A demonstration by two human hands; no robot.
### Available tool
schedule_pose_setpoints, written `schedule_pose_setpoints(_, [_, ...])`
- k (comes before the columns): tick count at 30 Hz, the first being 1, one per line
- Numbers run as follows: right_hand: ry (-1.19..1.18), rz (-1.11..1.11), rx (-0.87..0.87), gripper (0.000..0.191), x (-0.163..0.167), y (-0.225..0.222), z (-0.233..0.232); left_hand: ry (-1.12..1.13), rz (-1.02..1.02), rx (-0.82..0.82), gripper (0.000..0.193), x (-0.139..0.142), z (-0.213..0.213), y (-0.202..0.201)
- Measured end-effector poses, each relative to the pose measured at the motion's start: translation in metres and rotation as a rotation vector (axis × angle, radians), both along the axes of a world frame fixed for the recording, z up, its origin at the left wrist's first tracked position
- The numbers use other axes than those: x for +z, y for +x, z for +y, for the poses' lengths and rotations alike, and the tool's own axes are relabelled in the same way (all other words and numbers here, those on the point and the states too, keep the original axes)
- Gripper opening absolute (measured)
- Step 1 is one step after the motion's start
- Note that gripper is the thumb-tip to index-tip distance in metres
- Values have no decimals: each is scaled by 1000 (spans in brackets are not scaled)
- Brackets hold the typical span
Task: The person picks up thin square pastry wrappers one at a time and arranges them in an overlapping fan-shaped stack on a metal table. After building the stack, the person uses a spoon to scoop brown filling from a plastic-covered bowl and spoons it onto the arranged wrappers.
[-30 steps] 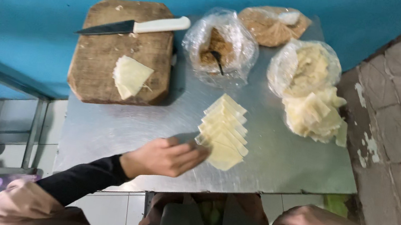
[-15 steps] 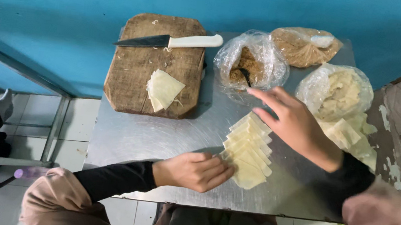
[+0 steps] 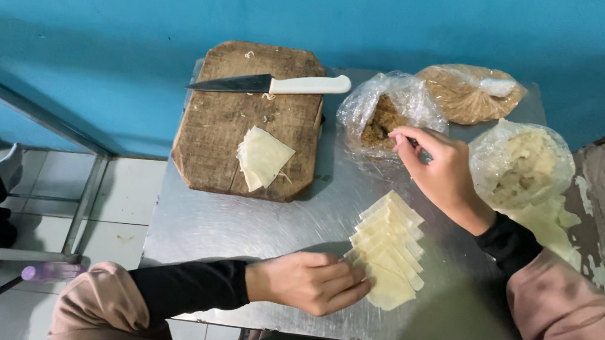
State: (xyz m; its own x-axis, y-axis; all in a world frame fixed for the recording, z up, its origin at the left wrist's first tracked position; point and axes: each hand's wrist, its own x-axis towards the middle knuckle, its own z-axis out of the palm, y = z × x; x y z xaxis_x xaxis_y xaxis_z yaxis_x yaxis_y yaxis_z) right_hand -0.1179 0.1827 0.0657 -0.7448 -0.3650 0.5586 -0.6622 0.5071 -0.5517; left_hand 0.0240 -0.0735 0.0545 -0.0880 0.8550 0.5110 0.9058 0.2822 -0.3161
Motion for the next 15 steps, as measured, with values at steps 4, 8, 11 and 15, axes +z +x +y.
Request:
schedule_pose_setpoints(4, [-103, -101, 28, 20, -11, -3, 2, 33, -67, -12, 33, -2, 1, -1])
schedule_pose_setpoints(8, [-345, -371, 35, 25, -21, -7, 2, 32, -138, -41, 32, -4, 1, -2])
schedule_pose_setpoints(11, [-402, -390, 41, 27, -23, -9, 5, 4, -115, -8, 30, -7, 1, 0])
schedule_pose_setpoints(15, [-448, -423, 37, 27, -26, -8, 6, -17, -119, 6, 29, -10, 0, -1])
